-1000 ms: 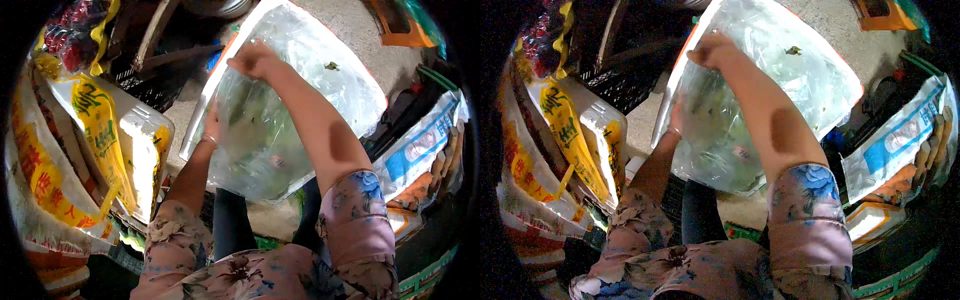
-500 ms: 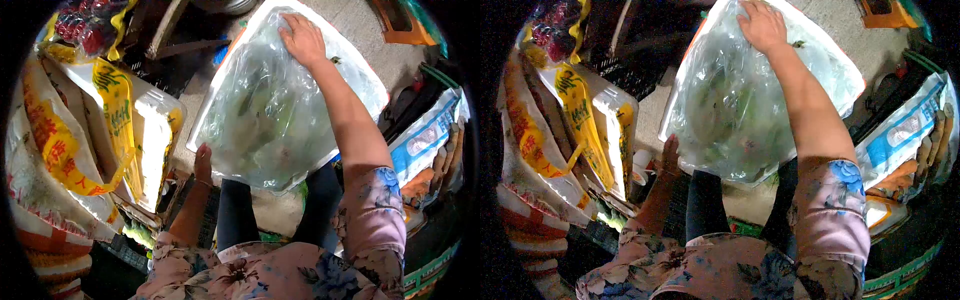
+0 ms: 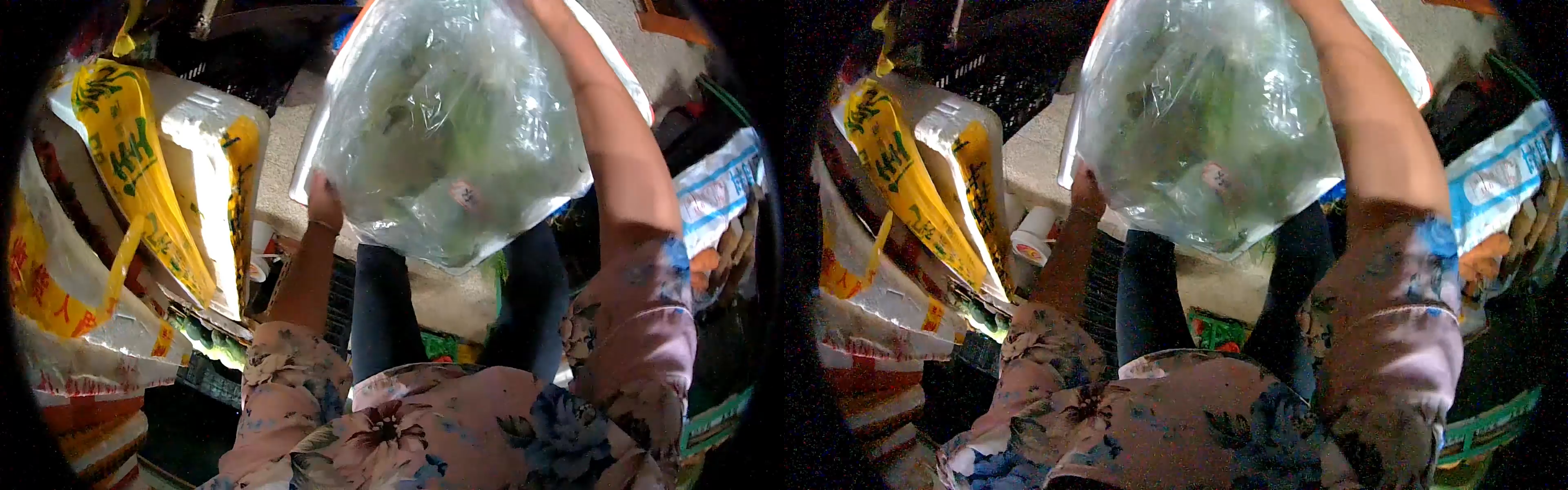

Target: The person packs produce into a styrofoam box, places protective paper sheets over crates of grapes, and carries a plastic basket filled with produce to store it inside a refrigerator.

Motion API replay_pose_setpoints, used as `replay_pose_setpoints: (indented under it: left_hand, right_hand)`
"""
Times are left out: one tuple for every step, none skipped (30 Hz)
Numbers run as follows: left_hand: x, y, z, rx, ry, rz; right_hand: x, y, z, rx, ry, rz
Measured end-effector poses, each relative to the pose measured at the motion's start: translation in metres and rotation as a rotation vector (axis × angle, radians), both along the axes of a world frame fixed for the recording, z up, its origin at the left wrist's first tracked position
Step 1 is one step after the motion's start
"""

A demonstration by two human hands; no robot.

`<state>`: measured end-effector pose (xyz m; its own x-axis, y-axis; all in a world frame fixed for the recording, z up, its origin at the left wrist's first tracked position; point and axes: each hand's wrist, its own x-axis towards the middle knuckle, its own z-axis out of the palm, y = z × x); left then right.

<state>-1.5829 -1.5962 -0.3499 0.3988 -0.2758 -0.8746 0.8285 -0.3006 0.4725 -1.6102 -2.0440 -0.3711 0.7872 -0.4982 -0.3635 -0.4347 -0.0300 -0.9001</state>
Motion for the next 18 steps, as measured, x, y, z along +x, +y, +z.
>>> replay_pose_setpoints:
  left_hand:
    - [-0.005,0.004,0.003,0.066,-0.022,0.115]
    - [-0.009,0.011,0.014,0.189,-0.123,0.135]
    - [-0.021,0.017,0.023,0.318,-0.415,0.056]
    - [-0.032,0.026,0.031,0.44,-0.714,-0.03]
    - [-0.045,0.041,0.038,0.438,-0.709,-0.031]
    - [-0.057,0.059,0.045,0.654,-0.814,-0.339]
    - [-0.065,0.069,0.051,0.863,-0.907,-0.656]
    - [-0.073,0.062,0.059,0.857,-0.906,-0.659]
    - [-0.085,0.047,0.067,0.66,-0.518,-0.38]
    - [-0.096,0.036,0.073,0.455,-0.129,-0.105]
    - [-0.101,0.028,0.071,0.459,-0.124,-0.11]
    - [-0.101,0.02,0.063,0.415,-0.051,-0.059]
    - [-0.101,0.013,0.056,0.374,0.02,-0.008]
    - [-0.104,0.011,0.051,0.382,0.019,-0.011]
    - [-0.109,0.011,0.045,0.34,0.006,0.081]
    - [-0.112,0.011,0.04,0.298,-0.005,0.172]
    - [-0.113,0.015,0.035,0.302,-0.001,0.171]
    - [-0.111,0.021,0.024,0.175,-0.291,-0.263]
  right_hand:
    - [-0.018,-0.019,0.025,0.014,-0.076,0.08]
    - [-0.042,-0.015,0.048,-0.099,-0.057,-0.006]
    - [-0.066,-0.01,0.071,-0.209,-0.03,-0.096]
    - [-0.091,0.012,0.081,-0.454,0.088,-0.35]
    - [-0.12,0.017,0.081,-0.711,0.084,-0.331]
    - [-0.151,0.02,0.077,-0.969,0.076,-0.307]
    - [-0.172,0.032,0.072,-0.955,0.266,-0.31]
    - [-0.192,0.044,0.064,-0.936,0.458,-0.313]
    - [-0.212,0.05,0.042,-0.857,0.443,-0.281]
    - [-0.226,0.053,0.026,-0.775,0.431,-0.246]
    - [-0.219,0.058,0.028,-0.662,0.361,-0.262]
    - [-0.22,0.06,0.02,-0.658,0.362,-0.265]
    - [-0.218,0.061,0.007,-0.675,0.371,-0.271]
    - [-0.216,0.062,-0.007,-0.69,0.382,-0.275]
    - [-0.217,0.057,-0.019,-0.632,0.422,-0.304]
    - [-0.217,0.053,-0.031,-0.628,0.428,-0.305]
    - [-0.22,0.047,-0.045,-0.569,0.469,-0.336]
    - [-0.225,0.038,-0.06,-0.514,0.503,-0.368]
